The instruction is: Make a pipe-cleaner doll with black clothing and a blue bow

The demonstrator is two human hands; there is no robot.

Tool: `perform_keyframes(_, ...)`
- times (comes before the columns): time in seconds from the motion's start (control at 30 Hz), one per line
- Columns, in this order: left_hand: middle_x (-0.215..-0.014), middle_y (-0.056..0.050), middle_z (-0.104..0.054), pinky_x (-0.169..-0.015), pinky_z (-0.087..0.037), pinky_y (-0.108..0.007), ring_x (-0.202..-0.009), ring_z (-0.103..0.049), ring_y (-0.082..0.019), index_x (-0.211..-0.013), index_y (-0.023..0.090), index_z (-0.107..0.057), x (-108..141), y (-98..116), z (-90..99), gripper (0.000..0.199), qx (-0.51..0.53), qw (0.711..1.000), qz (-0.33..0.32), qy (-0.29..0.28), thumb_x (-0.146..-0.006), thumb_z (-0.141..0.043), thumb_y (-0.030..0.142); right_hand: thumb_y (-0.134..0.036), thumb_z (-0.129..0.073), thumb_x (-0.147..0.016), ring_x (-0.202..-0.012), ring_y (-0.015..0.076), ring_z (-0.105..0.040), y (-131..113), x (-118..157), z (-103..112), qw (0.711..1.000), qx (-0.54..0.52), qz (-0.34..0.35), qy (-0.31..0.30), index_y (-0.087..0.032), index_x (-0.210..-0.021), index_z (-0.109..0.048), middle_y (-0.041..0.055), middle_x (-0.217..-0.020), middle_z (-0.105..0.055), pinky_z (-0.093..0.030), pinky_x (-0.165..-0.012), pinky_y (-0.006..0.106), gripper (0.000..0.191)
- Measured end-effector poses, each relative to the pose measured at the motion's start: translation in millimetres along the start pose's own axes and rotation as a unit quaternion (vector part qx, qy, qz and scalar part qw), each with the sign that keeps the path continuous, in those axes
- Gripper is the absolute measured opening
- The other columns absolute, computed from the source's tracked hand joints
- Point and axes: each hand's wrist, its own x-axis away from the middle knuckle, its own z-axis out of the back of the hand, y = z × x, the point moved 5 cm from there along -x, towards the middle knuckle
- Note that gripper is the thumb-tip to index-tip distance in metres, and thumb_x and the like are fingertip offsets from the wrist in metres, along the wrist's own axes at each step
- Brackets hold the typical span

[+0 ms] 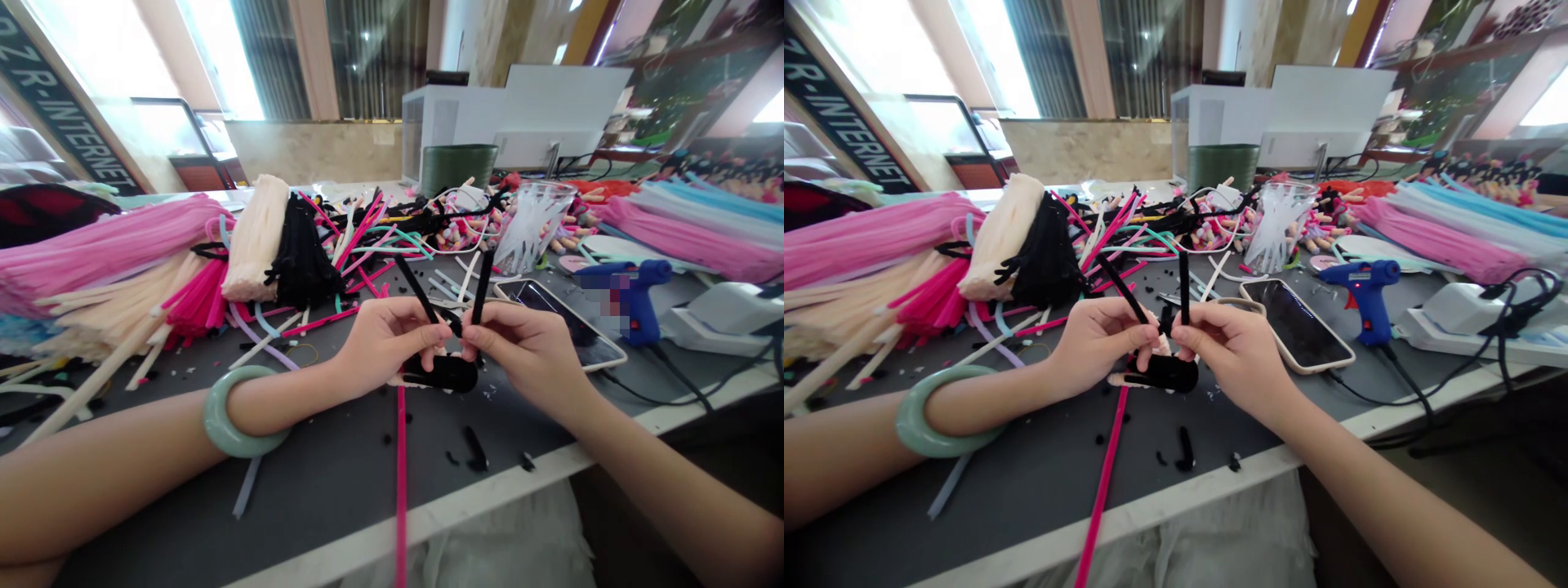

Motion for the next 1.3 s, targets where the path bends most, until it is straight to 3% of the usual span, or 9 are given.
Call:
perform_keyframes(0.17, -0.059, -0.001, -0.065, -0.047, -0.048, -0.016, -0.045, -0.059, -0.007, -0.073, 0.010, -0.062, 0.7, 1.3, 0.0, 0.021, 0.012, 1.000, -0.006, 0.001, -0.081, -0.067, 0.029, -0.027, -0.057, -0.088, -0.058, 0.0118, -0.055, -0.3, -0.6, -0.9, 1.000, 0.020, 0.002, 0.003, -0.019, -0.074, -0.063, -0.0020, -0.060, -0.061, -0.042, -0.058, 0.024, 0.017)
perform_keyframes(0.47, -0.059, 0.003, -0.059, -0.055, -0.053, -0.022, -0.048, -0.061, -0.009, -0.088, 0.012, -0.063, -1.0, 1.6, -0.3, 0.016, 0.041, 0.999, -0.028, 0.007, -0.082, -0.066, 0.027, -0.029, -0.054, -0.090, -0.055, 0.0111, -0.051, 0.2, -0.1, 0.8, 0.999, 0.050, 0.001, 0.018, -0.019, -0.066, -0.060, -0.0019, -0.058, -0.057, -0.038, -0.054, 0.024, 0.026)
perform_keyframes(0.63, -0.065, 0.001, -0.063, -0.047, -0.048, -0.017, -0.046, -0.061, -0.007, -0.090, 0.012, -0.061, -1.2, 1.7, -1.9, 0.017, 0.040, 0.999, -0.025, -0.005, -0.079, -0.068, 0.023, -0.027, -0.054, -0.090, -0.052, 0.0105, -0.047, -3.4, -1.2, 0.2, 0.997, 0.080, 0.010, 0.018, -0.019, -0.061, -0.057, -0.0021, -0.055, -0.053, -0.035, -0.051, 0.024, 0.030)
perform_keyframes(0.73, -0.065, 0.003, -0.065, -0.044, -0.047, -0.016, -0.044, -0.060, -0.008, -0.088, 0.015, -0.051, -1.3, 0.5, -1.5, 0.025, 0.061, 0.998, -0.005, 0.007, -0.075, -0.072, 0.020, -0.025, -0.055, -0.088, -0.052, 0.0105, -0.048, -5.2, -2.0, -0.5, 0.995, 0.090, 0.018, 0.024, -0.019, -0.060, -0.058, -0.0020, -0.054, -0.054, -0.037, -0.051, 0.024, 0.029)
perform_keyframes(0.87, -0.062, 0.004, -0.065, -0.041, -0.047, -0.017, -0.041, -0.060, -0.010, -0.081, 0.019, -0.038, -1.5, -0.5, -2.6, 0.036, 0.083, 0.997, 0.007, 0.003, -0.073, -0.074, 0.018, -0.022, -0.061, -0.084, -0.051, 0.0101, -0.054, -3.5, -1.3, -0.8, 0.998, 0.049, 0.014, 0.045, -0.020, -0.075, -0.067, -0.0026, -0.059, -0.060, -0.043, -0.049, 0.022, 0.011)
perform_keyframes(1.03, -0.058, 0.004, -0.061, -0.042, -0.046, -0.015, -0.042, -0.061, -0.009, -0.076, 0.015, -0.046, -1.9, -1.2, -2.2, 0.028, 0.076, 0.997, 0.015, 0.008, -0.074, -0.073, 0.018, -0.021, -0.066, -0.080, -0.053, 0.0092, -0.060, 0.9, 0.1, -1.3, 0.998, -0.027, 0.006, 0.055, -0.021, -0.089, -0.068, -0.0035, -0.067, -0.062, -0.050, -0.051, 0.020, 0.009)
perform_keyframes(1.17, -0.056, 0.005, -0.060, -0.045, -0.048, -0.015, -0.044, -0.061, -0.008, -0.076, 0.014, -0.051, -2.2, -1.8, 0.0, 0.023, 0.077, 0.997, 0.015, 0.025, -0.073, -0.073, 0.017, -0.018, -0.070, -0.077, -0.055, 0.0094, -0.063, 0.4, 0.5, 0.7, 0.994, -0.081, 0.014, 0.078, -0.022, -0.088, -0.061, -0.0056, -0.066, -0.062, -0.053, -0.054, 0.020, 0.015)
perform_keyframes(1.3, -0.057, 0.004, -0.061, -0.048, -0.049, -0.015, -0.046, -0.061, -0.007, -0.077, 0.013, -0.054, -2.1, -2.6, 0.3, 0.021, 0.076, 0.997, 0.013, 0.027, -0.072, -0.075, 0.017, -0.017, -0.070, -0.077, -0.055, 0.0092, -0.064, -1.5, 0.7, 1.3, 0.994, -0.062, 0.022, 0.091, -0.021, -0.082, -0.061, -0.0048, -0.066, -0.062, -0.053, -0.053, 0.019, 0.012)
